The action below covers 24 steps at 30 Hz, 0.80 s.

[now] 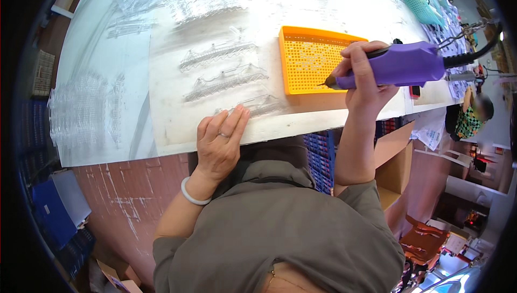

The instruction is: Applying small beads or rhinestones to clear plastic strips using a handheld applicator tool.

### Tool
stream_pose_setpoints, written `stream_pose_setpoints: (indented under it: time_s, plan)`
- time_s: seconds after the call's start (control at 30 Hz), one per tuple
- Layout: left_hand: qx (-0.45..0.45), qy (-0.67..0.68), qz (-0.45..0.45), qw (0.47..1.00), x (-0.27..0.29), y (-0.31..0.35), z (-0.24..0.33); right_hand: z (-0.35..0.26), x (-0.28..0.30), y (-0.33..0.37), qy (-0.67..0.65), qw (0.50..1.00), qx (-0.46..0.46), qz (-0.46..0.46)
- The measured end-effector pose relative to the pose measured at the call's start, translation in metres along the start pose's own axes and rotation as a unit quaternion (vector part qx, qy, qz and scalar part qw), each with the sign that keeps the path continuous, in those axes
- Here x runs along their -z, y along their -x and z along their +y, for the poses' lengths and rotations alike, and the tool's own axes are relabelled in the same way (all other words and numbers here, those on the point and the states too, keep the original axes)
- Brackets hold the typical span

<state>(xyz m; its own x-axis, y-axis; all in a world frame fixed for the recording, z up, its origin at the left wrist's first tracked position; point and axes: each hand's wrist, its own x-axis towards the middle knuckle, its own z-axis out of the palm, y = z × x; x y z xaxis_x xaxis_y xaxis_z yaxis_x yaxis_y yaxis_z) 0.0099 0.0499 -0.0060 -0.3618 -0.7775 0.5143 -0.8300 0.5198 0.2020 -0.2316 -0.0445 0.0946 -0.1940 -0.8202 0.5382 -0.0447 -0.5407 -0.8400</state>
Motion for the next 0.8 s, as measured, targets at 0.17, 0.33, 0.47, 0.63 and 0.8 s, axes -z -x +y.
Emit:
stream_pose_setpoints:
  time_s: [0.17, 0.33, 0.47, 0.63, 0.8]
  plan:
    - [-0.009, -0.003, 0.002, 1.000, -0.0015, -0.0010, -0.0021, 0.0051, 0.0035, 0.0063, -0.026, 0.999, -0.006, 0.022]
    - [-0.007, -0.006, 0.005, 1.000, -0.0026, -0.0020, -0.0003, 0.0072, 0.0053, 0.0075, -0.005, 1.000, -0.023, 0.009]
    - [-0.002, -0.010, 0.003, 1.000, -0.0041, -0.0012, -0.0003, 0.0084, 0.0045, 0.0088, -0.006, 0.999, -0.031, 0.009]
    - [-0.001, 0.002, 0.016, 1.000, -0.0032, -0.0036, 0.0007, 0.0104, 0.0066, 0.0094, 0.005, 1.000, -0.020, 0.011]
    - [0.000, 0.003, 0.018, 1.000, -0.0037, -0.0031, 0.0004, 0.0093, 0.0054, 0.0101, 0.003, 1.000, -0.029, 0.008]
